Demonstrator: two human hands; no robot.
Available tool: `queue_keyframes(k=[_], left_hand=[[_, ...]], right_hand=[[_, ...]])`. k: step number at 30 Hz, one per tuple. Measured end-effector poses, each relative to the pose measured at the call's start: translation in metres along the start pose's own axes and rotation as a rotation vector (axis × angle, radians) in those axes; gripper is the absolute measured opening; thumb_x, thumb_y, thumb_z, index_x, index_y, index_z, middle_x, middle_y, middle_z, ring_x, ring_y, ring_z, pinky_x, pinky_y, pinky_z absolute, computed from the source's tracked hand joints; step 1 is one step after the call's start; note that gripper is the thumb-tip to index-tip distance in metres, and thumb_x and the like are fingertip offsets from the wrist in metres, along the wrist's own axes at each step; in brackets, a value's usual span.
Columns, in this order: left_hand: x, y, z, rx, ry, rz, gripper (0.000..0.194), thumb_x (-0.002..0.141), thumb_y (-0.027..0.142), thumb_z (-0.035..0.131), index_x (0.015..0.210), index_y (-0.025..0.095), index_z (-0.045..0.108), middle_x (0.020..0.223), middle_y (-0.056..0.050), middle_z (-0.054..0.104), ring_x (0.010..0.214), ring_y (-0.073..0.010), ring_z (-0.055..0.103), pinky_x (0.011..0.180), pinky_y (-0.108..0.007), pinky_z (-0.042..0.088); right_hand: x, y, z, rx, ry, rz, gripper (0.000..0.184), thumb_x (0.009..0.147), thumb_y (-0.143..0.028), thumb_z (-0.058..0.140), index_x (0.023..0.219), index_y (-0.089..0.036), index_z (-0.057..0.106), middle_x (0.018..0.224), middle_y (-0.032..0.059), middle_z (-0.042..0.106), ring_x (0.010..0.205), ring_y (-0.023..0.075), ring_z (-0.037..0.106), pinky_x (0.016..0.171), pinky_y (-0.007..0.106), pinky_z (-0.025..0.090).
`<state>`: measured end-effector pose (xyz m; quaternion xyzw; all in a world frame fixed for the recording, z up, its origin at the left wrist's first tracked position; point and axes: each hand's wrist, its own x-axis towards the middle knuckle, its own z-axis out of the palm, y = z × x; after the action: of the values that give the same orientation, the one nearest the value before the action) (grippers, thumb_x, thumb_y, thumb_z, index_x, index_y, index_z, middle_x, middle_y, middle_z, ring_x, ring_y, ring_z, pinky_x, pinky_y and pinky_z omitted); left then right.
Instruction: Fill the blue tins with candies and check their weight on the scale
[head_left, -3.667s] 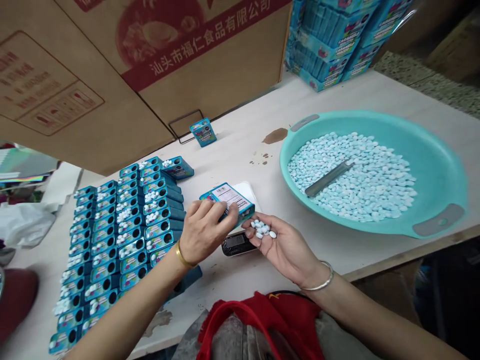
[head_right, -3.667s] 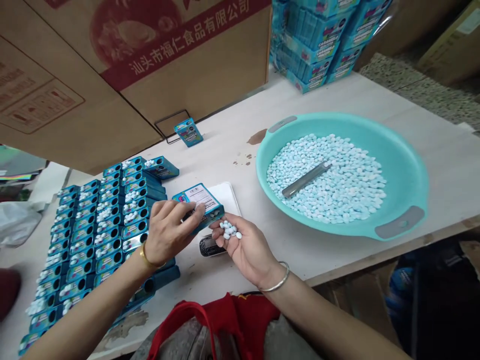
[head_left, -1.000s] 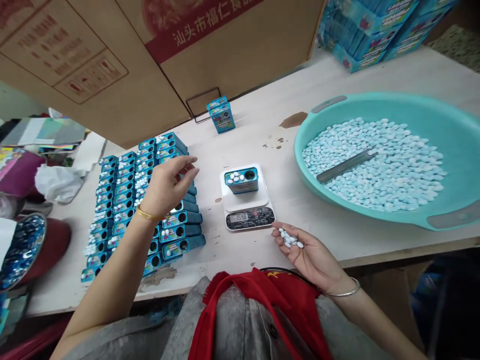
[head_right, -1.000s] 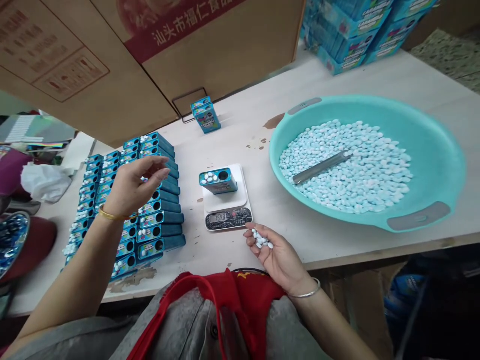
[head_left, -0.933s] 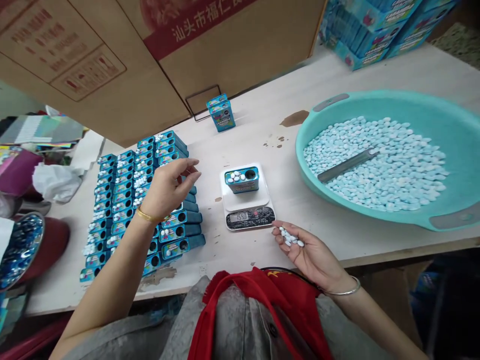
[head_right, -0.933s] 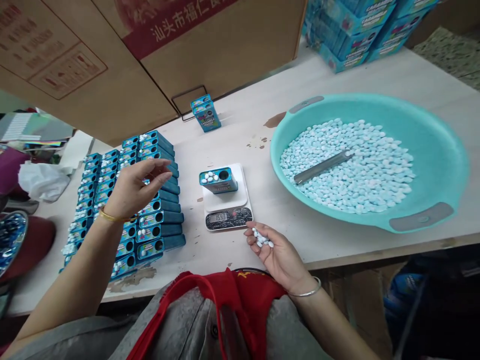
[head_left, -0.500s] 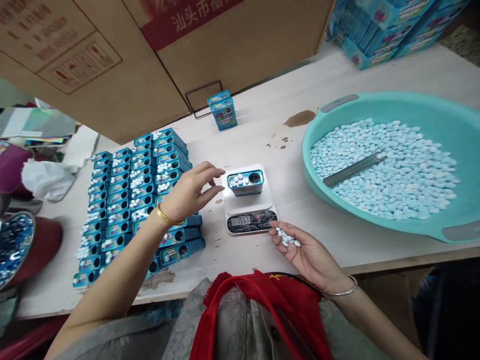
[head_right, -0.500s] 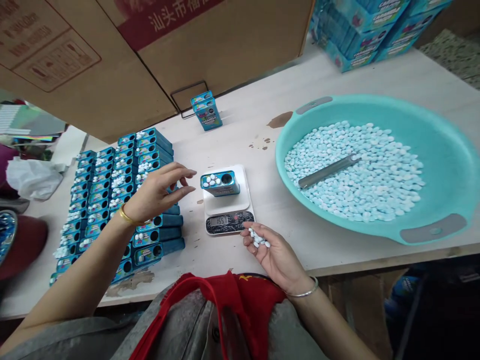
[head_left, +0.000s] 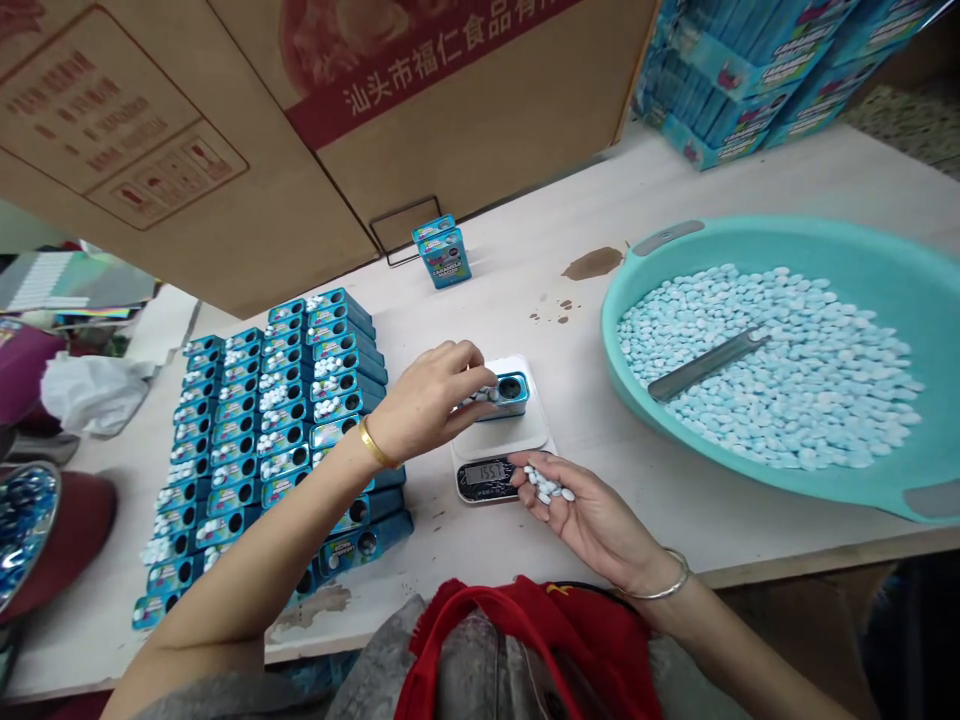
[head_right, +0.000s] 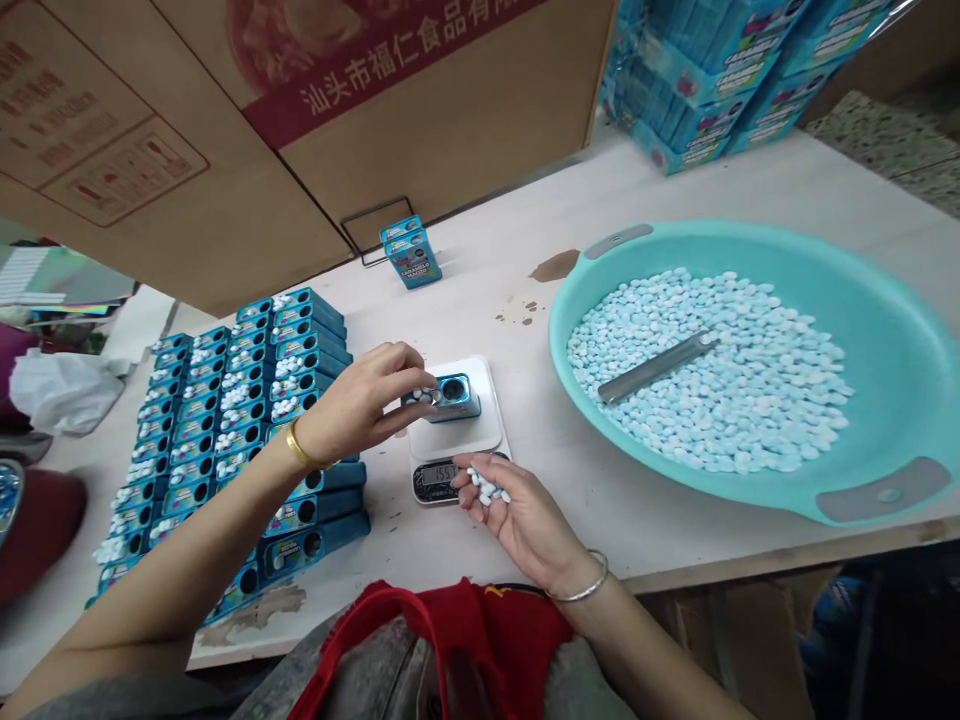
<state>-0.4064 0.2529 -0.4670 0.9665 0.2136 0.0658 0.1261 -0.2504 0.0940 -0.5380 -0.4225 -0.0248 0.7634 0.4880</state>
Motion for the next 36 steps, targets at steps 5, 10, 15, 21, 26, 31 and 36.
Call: queue_keyframes(k=[5,10,15,21,26,31,36], left_hand=[[0.010,0.008,0.000,0.000,0.005,-0.053,0.023,0.092,0.035,0.047,0.088,0.017,0.061,0.096,-0.008,0.056,0.086,-0.0180,0.050,0.077,-0.033,0.039],[0.003,0.037,-0.002,-0.041,-0.002,0.062,0.028,0.092,0.043,0.045,0.098,0.021,0.060,0.105,-0.007,0.059,0.094,-0.0194,0.051,0.083,-0.036,0.037],[-0.027,0.042,0.011,0.098,0.151,-0.042,0.050,0.090,0.049,0.048,0.132,0.023,0.044,0.123,-0.012,0.056,0.111,-0.0248,0.050,0.091,-0.039,0.037],[-0.058,0.028,0.034,0.252,0.123,-0.190,0.078,0.085,0.059,0.048,0.147,0.019,0.022,0.150,-0.019,0.029,0.141,-0.0351,0.021,0.110,-0.053,0.019],[-0.040,0.034,0.042,0.193,0.087,-0.165,0.079,0.086,0.062,0.043,0.148,0.019,0.019,0.153,-0.018,0.021,0.144,-0.0339,0.008,0.114,-0.058,0.010],[-0.016,0.035,0.035,0.148,0.083,-0.096,0.071,0.088,0.059,0.042,0.146,0.022,0.023,0.152,-0.016,0.025,0.144,-0.0331,0.010,0.113,-0.061,0.007],[-0.009,0.023,0.031,0.162,0.111,-0.101,0.074,0.086,0.054,0.051,0.145,0.018,0.023,0.144,-0.019,0.038,0.137,-0.0336,0.031,0.111,-0.058,0.020]], right_hand=[[0.003,-0.003,0.002,0.041,-0.003,0.027,0.021,0.079,-0.029,0.065,0.093,-0.014,0.071,0.082,0.0034,0.064,0.070,0.0096,0.057,0.062,0.020,0.045],[0.004,-0.010,0.011,0.248,-0.061,0.095,0.020,0.080,-0.035,0.065,0.086,-0.016,0.068,0.078,0.0015,0.064,0.063,0.0079,0.054,0.050,0.018,0.040],[0.002,-0.013,0.013,0.288,-0.029,0.115,0.020,0.078,-0.030,0.068,0.090,-0.014,0.068,0.072,-0.0001,0.061,0.056,0.0052,0.049,0.042,0.015,0.032],[0.000,-0.010,-0.004,0.289,0.084,0.136,0.018,0.078,-0.025,0.067,0.090,-0.012,0.069,0.072,0.0018,0.062,0.057,0.0049,0.051,0.046,0.013,0.038],[0.000,-0.006,-0.005,0.283,0.096,0.125,0.017,0.077,-0.026,0.068,0.087,-0.013,0.070,0.071,0.0021,0.062,0.059,0.0064,0.052,0.046,0.014,0.040],[-0.001,-0.007,-0.003,0.296,0.101,0.107,0.013,0.074,-0.025,0.071,0.082,-0.015,0.072,0.074,0.0022,0.063,0.063,0.0075,0.054,0.044,0.013,0.038],[0.000,-0.005,-0.008,0.268,0.137,0.110,0.019,0.073,-0.028,0.072,0.086,-0.013,0.073,0.074,0.0029,0.063,0.063,0.0070,0.053,0.045,0.013,0.039]])
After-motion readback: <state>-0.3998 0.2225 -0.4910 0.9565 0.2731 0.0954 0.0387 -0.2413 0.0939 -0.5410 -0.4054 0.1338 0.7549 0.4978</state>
